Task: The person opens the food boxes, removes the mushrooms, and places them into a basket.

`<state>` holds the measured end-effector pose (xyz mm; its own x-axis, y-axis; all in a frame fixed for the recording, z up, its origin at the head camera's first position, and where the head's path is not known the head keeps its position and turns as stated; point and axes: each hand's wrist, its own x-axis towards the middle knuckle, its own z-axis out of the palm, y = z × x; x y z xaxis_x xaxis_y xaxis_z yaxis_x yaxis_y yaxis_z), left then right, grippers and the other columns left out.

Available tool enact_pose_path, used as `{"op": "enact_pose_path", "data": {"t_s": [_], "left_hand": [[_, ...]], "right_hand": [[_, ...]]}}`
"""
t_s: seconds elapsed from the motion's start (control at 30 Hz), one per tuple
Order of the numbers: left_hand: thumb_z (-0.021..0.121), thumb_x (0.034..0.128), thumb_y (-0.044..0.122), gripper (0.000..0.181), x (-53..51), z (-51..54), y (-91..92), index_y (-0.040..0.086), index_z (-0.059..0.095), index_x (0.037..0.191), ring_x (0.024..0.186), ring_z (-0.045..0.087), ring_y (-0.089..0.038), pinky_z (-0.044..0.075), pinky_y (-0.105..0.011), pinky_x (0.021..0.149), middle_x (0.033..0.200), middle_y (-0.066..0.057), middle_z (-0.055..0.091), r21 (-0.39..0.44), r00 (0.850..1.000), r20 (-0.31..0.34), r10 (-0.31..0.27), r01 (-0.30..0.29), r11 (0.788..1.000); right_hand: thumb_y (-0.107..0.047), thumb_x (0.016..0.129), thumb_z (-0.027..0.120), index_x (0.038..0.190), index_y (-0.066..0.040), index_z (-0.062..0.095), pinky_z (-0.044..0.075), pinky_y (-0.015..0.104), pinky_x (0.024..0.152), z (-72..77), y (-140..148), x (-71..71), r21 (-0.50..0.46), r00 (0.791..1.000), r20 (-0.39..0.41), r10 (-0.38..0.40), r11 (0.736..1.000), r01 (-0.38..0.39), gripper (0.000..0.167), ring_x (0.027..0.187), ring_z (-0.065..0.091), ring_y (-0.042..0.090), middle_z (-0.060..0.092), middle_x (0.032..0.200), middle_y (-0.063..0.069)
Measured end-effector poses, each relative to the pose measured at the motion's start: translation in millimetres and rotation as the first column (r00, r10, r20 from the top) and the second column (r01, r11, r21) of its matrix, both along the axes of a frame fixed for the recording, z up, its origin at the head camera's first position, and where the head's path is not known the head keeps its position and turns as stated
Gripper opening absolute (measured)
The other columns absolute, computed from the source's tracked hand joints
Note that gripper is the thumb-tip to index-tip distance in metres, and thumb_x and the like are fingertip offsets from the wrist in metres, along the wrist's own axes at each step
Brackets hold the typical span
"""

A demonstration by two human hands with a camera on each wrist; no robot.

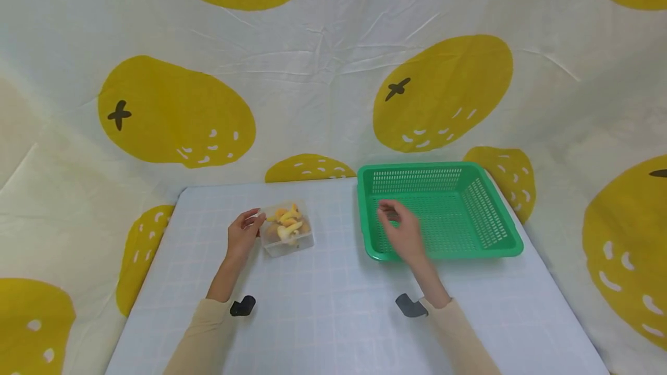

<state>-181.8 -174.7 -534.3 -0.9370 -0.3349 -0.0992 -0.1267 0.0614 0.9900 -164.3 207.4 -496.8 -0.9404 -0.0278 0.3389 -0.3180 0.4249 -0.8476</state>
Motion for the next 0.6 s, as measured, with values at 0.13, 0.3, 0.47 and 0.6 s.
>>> {"op": "enact_pose_path", "data": {"t_s": [0.13,0.3,0.47,0.6], "left_hand": [[0.074,0.0969,0.02,0.039,0.9,-2.6,2.3,0.001,0.065,0.13,0.063,0.053,-0.004,0.048,-0.016,0.06,0.1,-0.007,0.064,0.049,0.999,0.046,0.029,-0.031,0.998],[0.075,0.096,0.019,0.039,0.8,-4.2,5.8,0.002,0.067,0.13,0.063,0.053,-0.003,0.049,-0.016,0.06,0.099,-0.003,0.065,0.109,0.995,0.079,0.068,-0.077,0.991],[0.076,0.0955,0.02,0.042,1.1,-3.1,7.7,-0.001,0.065,0.13,0.068,0.054,-0.004,0.048,-0.016,0.062,0.098,0.0,0.064,0.165,0.992,0.107,0.072,-0.089,0.982],[0.075,0.0961,0.022,0.043,1.2,-1.6,7.1,0.0,0.064,0.131,0.077,0.056,-0.006,0.049,-0.016,0.065,0.101,-0.001,0.063,0.186,0.989,0.128,0.07,-0.093,0.978]], "right_hand": [[-0.014,0.103,0.065,0.127,-0.001,0.066,0.05,0.015,0.092,-0.8,-9,5.4,-0.041,0.999,0.027,0.034,0.999,-0.033,0.027,0.109,0.067,0.027,0.069,0.121,0.02],[-0.015,0.103,0.065,0.127,0.001,0.066,0.051,0.017,0.09,0.4,-25,11.0,-0.131,0.994,0.078,0.078,0.989,-0.067,0.029,0.106,0.067,0.027,0.07,0.117,0.019],[-0.015,0.103,0.065,0.125,0.002,0.066,0.055,0.024,0.09,0.4,-44,12.4,-0.268,0.969,0.181,0.166,0.957,-0.113,0.028,0.104,0.07,0.031,0.069,0.116,0.02],[-0.013,0.103,0.065,0.125,0.002,0.066,0.056,0.027,0.091,0.9,-60,13.6,-0.321,0.952,0.211,0.221,0.936,-0.146,0.026,0.102,0.071,0.026,0.069,0.116,0.018]]}}
